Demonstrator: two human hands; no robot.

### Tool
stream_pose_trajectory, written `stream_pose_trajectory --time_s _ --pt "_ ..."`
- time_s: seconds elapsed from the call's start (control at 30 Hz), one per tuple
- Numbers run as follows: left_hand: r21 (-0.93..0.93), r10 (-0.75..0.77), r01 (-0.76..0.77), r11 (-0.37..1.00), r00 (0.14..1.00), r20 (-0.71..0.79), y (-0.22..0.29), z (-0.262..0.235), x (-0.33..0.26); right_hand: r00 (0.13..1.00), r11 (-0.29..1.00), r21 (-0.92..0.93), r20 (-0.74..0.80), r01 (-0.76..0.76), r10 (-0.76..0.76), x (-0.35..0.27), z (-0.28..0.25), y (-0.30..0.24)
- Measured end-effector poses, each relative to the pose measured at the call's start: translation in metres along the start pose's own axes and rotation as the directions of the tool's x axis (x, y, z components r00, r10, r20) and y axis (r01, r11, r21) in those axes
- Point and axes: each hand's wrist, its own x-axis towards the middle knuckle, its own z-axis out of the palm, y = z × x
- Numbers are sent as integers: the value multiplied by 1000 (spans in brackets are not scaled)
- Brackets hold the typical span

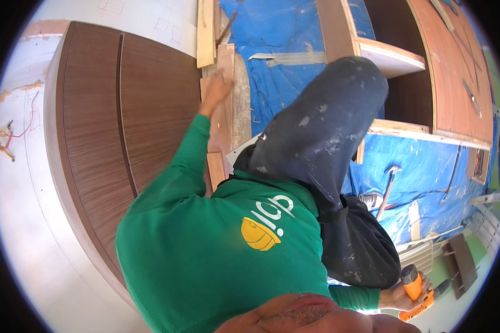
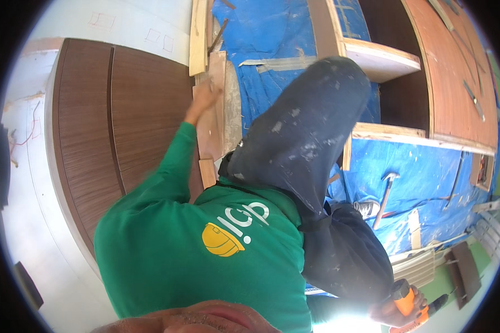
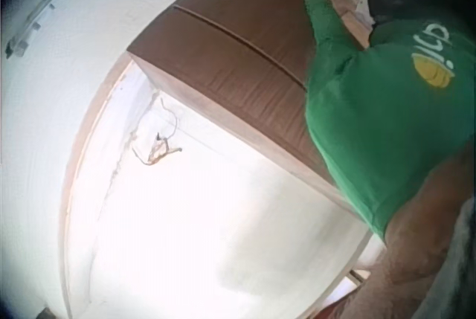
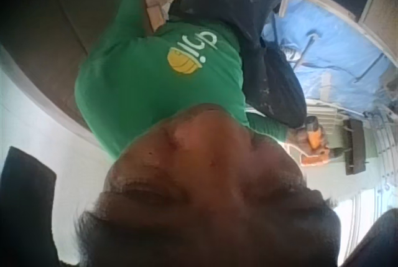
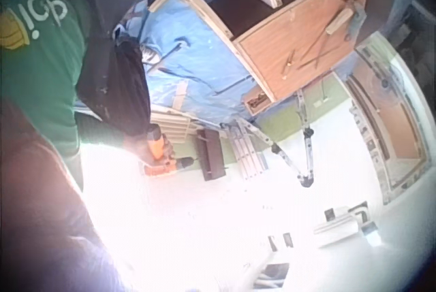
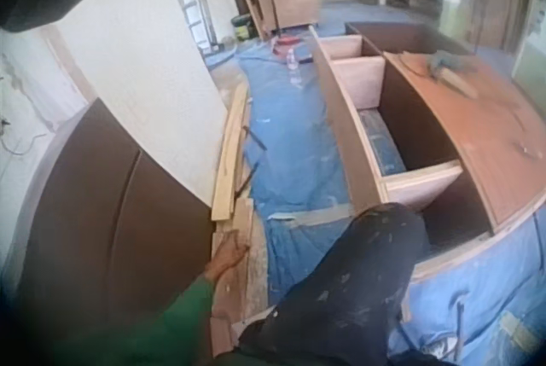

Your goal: The person assembles a wooden cabinet by attaching a side panel using a cordless drill. They position the panel, drive screws into the frame, and then stand to inspect the work. The person also picks up a small box of hardware and places it on the floor.

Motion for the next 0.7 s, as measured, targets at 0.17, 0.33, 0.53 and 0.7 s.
stream_pose_trajectory --time_s 0.17,0.33,0.53,0.7 --pt "-29 -20 30 999 954 299 30 94 -110 999 986 -162 20 46 -44 11 27 7" --pt "-52 -64 114 992 818 571 44 84 -93 995 964 -246 9 97 -98 12 38 9" --pt "-266 69 -119 957 979 -190 -13 60 93 988 945 -289 5 151 -156 5 30 3" --pt "-286 -226 306 908 933 280 -17 4 235 923 784 -492 131 378 -362 -32 23 -4"
